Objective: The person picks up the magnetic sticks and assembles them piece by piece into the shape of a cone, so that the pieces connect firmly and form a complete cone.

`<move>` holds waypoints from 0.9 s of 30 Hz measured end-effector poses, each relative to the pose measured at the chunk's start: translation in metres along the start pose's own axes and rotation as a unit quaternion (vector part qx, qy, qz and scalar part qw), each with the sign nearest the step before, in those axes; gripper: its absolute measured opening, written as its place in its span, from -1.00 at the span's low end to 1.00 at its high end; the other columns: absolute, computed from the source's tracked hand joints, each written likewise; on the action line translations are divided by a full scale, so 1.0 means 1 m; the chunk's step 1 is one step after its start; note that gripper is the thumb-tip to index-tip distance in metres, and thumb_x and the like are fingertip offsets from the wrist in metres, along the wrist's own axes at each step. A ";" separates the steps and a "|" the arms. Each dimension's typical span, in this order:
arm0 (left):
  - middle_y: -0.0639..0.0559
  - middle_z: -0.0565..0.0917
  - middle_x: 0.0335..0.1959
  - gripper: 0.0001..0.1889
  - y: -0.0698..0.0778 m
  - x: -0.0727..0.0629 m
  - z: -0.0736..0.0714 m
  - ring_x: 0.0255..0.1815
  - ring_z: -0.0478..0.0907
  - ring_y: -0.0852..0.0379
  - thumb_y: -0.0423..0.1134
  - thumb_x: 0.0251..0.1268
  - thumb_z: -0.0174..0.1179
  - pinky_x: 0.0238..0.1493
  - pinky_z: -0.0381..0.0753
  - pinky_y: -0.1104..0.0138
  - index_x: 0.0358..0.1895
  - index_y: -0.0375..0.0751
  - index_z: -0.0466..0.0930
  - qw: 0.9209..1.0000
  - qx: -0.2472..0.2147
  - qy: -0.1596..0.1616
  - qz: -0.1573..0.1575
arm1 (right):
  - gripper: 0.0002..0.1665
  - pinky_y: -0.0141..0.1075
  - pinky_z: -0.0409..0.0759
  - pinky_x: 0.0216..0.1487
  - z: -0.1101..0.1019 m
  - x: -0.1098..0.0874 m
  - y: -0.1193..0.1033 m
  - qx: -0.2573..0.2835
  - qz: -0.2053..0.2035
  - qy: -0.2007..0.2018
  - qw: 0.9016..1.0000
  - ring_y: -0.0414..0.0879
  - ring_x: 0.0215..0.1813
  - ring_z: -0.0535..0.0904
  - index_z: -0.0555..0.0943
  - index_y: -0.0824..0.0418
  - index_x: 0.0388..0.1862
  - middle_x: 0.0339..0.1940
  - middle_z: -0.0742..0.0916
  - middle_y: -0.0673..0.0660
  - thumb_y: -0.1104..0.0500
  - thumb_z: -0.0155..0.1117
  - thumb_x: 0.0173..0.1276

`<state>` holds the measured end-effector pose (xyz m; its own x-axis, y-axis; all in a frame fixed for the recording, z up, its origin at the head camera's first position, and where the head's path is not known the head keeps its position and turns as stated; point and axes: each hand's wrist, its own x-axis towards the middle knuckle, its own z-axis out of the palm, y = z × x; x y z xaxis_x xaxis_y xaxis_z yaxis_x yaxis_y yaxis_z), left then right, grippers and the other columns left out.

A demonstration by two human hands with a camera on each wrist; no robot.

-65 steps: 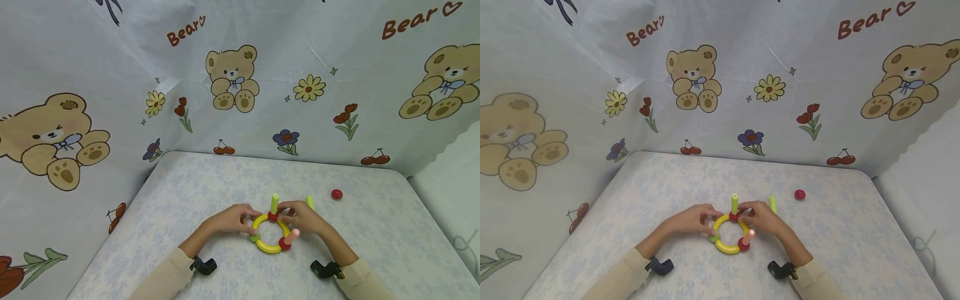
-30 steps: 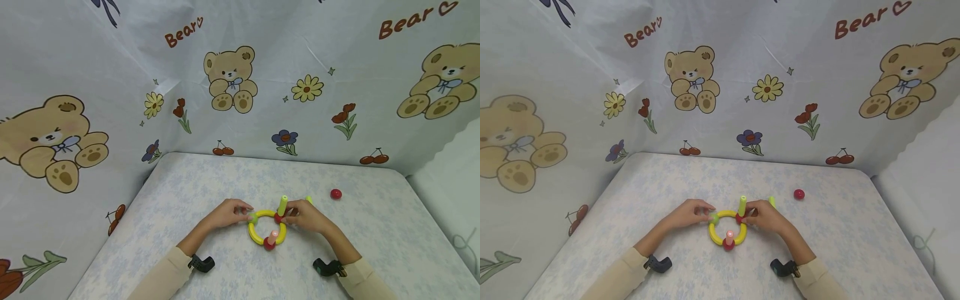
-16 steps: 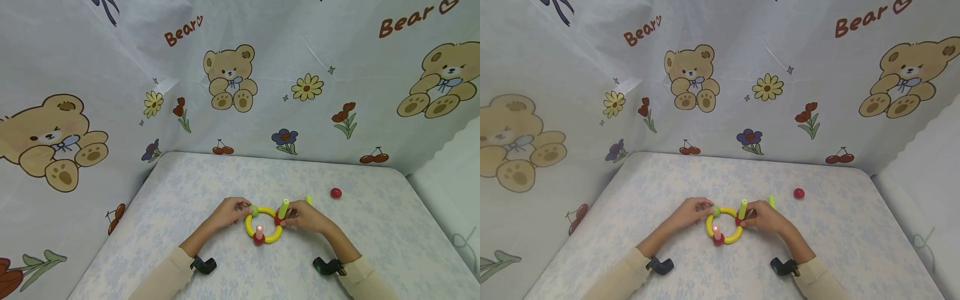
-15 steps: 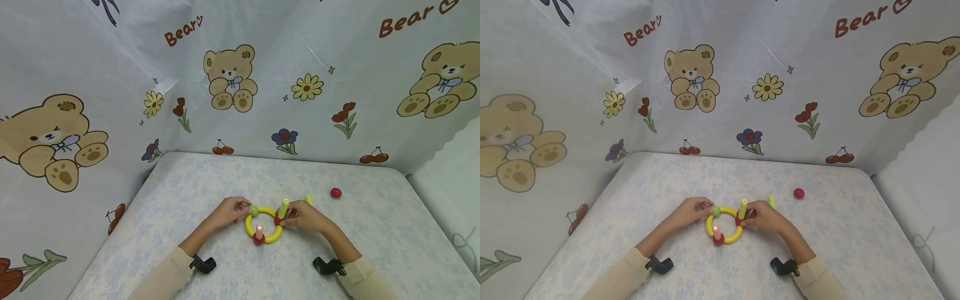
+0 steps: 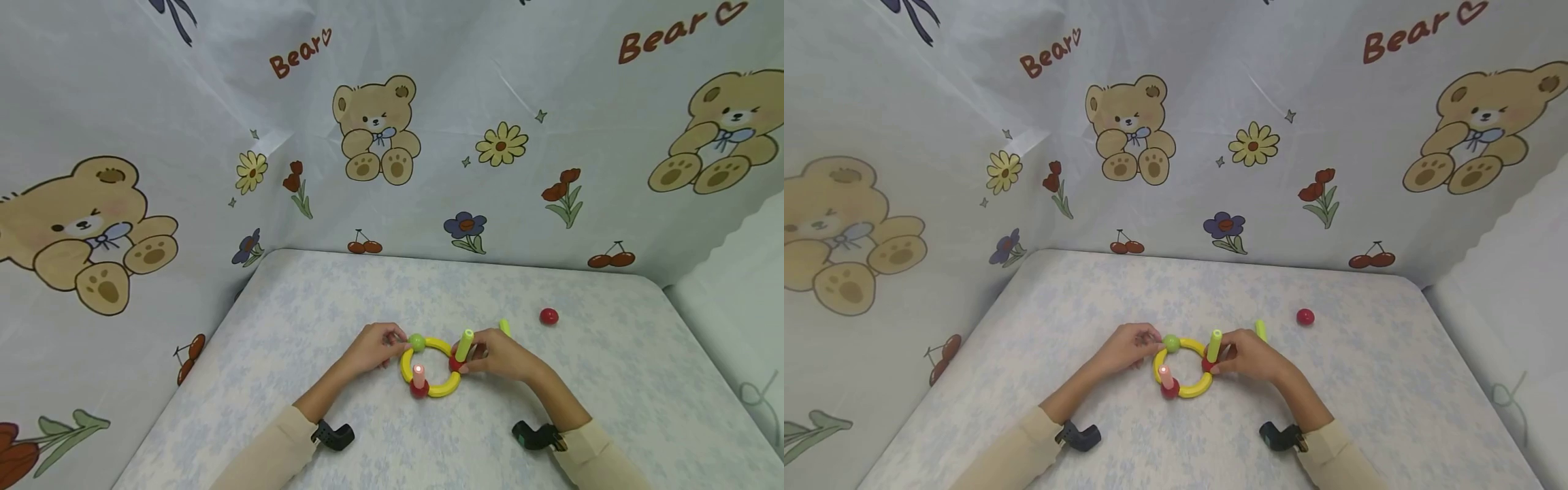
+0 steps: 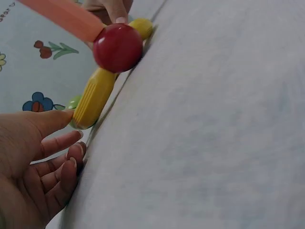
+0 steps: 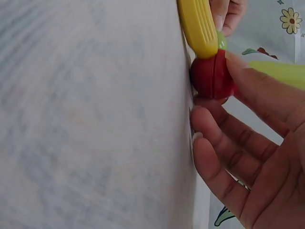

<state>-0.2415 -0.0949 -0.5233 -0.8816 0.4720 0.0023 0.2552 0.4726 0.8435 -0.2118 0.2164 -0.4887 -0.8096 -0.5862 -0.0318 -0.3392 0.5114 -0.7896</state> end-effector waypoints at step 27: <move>0.30 0.70 -0.37 -0.79 -0.003 0.003 0.009 -0.52 0.48 0.27 0.00 0.28 0.41 -0.46 0.47 0.38 -0.09 0.07 0.81 0.997 0.065 0.027 0.038 | -0.80 -0.34 0.64 -0.18 -0.008 -0.007 -0.006 0.067 0.003 -0.125 0.990 -0.04 -0.22 0.67 0.77 0.08 -0.09 -0.20 0.81 0.01 0.23 0.49 0.31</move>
<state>-0.2411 -0.0887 -0.5303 -0.8766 0.4717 0.0954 0.3687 0.5307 0.7632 -0.2081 0.2230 -0.4786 -0.6617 -0.7293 -0.1740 -0.2555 0.4375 -0.8621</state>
